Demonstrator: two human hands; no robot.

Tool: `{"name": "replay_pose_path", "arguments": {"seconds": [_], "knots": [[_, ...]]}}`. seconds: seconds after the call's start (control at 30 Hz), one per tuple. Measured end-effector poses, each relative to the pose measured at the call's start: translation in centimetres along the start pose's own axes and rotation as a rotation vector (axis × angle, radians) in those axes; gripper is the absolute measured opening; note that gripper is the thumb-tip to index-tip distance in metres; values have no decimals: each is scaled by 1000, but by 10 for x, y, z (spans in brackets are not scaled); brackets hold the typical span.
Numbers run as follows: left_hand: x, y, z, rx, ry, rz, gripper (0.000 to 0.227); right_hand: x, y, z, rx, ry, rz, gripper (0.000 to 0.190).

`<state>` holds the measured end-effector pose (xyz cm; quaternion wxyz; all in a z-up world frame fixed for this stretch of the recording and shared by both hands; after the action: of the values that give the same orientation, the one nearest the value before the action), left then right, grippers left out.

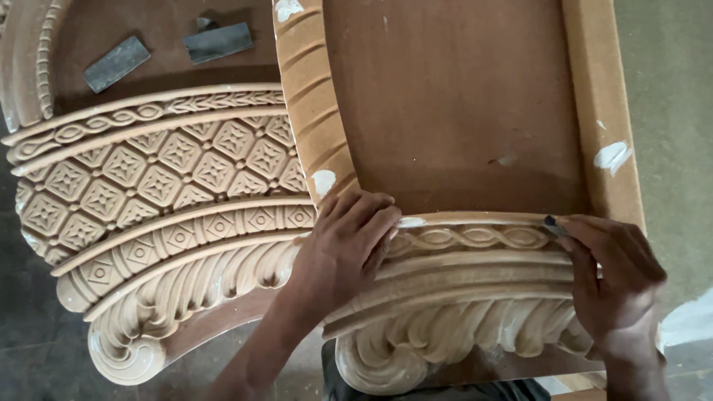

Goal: The person sands the carved wooden details of a furniture piece using a small piece of sandpaper.

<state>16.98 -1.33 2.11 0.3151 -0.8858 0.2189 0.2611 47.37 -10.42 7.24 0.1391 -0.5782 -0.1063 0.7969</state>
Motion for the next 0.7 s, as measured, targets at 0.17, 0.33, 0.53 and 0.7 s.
{"name": "replay_pose_path", "arguments": {"seconds": [0.17,0.33,0.53,0.7], "knots": [[2,-1,-1,17,-56,-38,22,-3,-6,2,-73,19,76,32],[1,-3,-2,-7,-33,-16,21,-1,-7,-24,-96,-54,166,27],[8,-11,-8,14,-99,4,24,22,-33,-37,-310,-150,342,36],[5,-7,-6,13,-101,6,21,15,-53,-67,-589,113,647,65]]}}
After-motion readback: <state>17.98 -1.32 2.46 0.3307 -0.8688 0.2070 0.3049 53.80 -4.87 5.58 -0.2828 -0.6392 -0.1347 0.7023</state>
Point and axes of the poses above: each hand's wrist, its own y-axis away from the middle knuckle, its own x-axis out of the palm, z = x × y, the point moved 1 cm from there along -y, towards the middle knuckle, and after that the axes turned 8 degrees about x, right-handed, at the moved point
